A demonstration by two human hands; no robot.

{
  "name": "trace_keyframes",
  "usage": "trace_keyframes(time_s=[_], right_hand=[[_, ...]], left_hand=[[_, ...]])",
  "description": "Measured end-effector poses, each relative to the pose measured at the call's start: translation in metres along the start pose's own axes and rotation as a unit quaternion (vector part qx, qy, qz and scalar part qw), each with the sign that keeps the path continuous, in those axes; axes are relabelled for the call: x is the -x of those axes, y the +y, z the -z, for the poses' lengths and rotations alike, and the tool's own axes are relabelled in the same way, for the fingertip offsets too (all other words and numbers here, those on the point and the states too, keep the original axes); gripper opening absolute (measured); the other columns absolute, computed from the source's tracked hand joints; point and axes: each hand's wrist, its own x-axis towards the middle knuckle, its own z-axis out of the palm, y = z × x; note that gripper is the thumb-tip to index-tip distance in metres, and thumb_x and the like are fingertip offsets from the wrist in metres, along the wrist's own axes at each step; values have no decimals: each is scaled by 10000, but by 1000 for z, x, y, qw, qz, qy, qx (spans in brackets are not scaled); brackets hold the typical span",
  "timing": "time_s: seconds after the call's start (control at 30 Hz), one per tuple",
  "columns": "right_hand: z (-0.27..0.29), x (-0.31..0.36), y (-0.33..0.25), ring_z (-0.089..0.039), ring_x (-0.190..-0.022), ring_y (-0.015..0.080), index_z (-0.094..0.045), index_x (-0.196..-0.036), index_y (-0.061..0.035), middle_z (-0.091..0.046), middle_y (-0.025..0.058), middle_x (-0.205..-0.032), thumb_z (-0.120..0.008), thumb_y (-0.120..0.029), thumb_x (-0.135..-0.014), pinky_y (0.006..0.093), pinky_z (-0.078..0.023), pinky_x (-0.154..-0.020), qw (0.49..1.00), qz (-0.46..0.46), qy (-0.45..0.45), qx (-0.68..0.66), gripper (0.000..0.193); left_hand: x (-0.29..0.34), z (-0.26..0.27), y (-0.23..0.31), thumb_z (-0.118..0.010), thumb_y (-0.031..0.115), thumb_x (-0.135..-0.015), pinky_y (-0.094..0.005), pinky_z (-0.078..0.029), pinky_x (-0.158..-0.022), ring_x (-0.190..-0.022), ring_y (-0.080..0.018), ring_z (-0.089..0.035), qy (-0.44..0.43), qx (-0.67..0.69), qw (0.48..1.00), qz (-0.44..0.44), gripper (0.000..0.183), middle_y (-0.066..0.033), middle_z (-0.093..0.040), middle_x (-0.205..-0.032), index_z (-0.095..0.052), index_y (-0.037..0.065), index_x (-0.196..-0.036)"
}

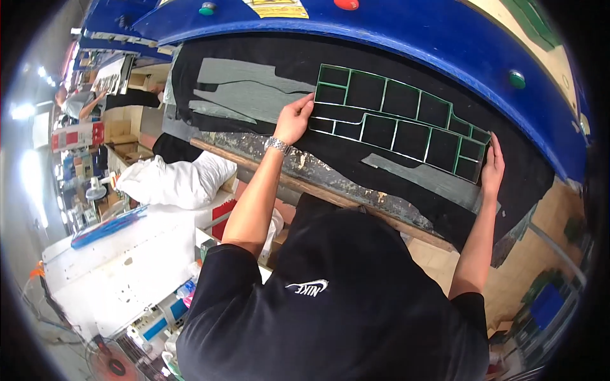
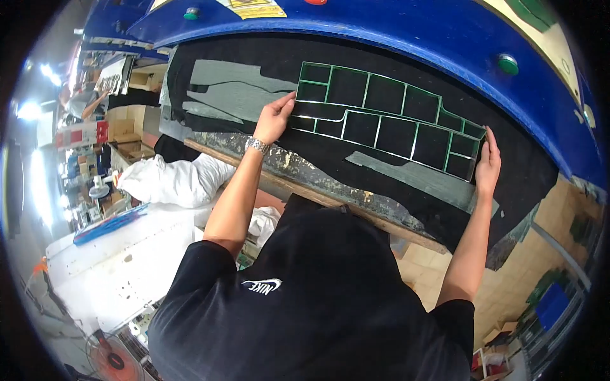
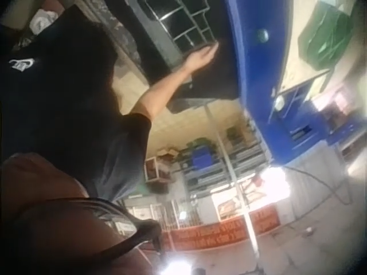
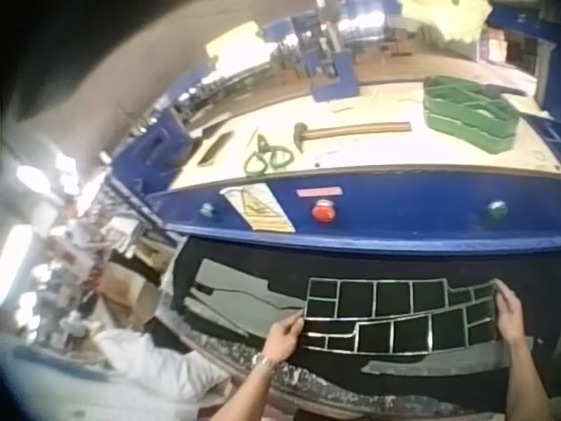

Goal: The recorder uses green metal templates and a hydraulic cutting press to cut out shoe components from black synthetic material.

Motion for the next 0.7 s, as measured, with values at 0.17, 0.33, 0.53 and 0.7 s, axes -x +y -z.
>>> trace_keyframes(time_s=[0.17, 0.33, 0.53, 0.7], right_hand=[[-6, 2, -15, -558, -1274, 181, -574, -1410, -65, -615, 95, -1384, -458, -158, -1074, 298, -381, -1095, 1000, -22, 14, -4, 367], [-3, 4, -9, -614, -1219, 190, -586, -1362, -7, -652, 128, -1320, -471, -112, -1067, 293, -448, -1036, 999, 19, 45, -5, 333], [21, 50, -57, -656, -1143, 194, -628, -1288, -20, -667, 132, -1278, -550, -121, -1039, 294, -511, -944, 987, 19, 154, 41, 280], [21, 80, -119, -660, -1102, 207, -660, -1241, -28, -658, 121, -1252, -669, -158, -970, 309, -553, -864, 980, 50, 153, 120, 300]], left_hand=[[2, 5, -5, -557, 244, -1038, -308, -455, -1020, -1190, -197, -633, 10, 15, 1000, -2, 391, -156, -689, -1270, -602, 14, -1352], [15, 17, 1, -586, 267, -1027, -323, -498, -964, -1124, -206, -667, 83, -41, 995, -27, 398, -161, -704, -1234, -624, 4, -1323], [92, 4, 23, -678, 179, -964, -303, -541, -799, -904, -178, -706, -1, -78, 995, -65, 252, -144, -745, -1013, -706, 8, -1147], [138, -22, -5, -841, 255, -756, -419, -493, -875, -954, -303, -638, -144, -208, 946, -204, 394, -92, -682, -1013, -724, 55, -1075]])
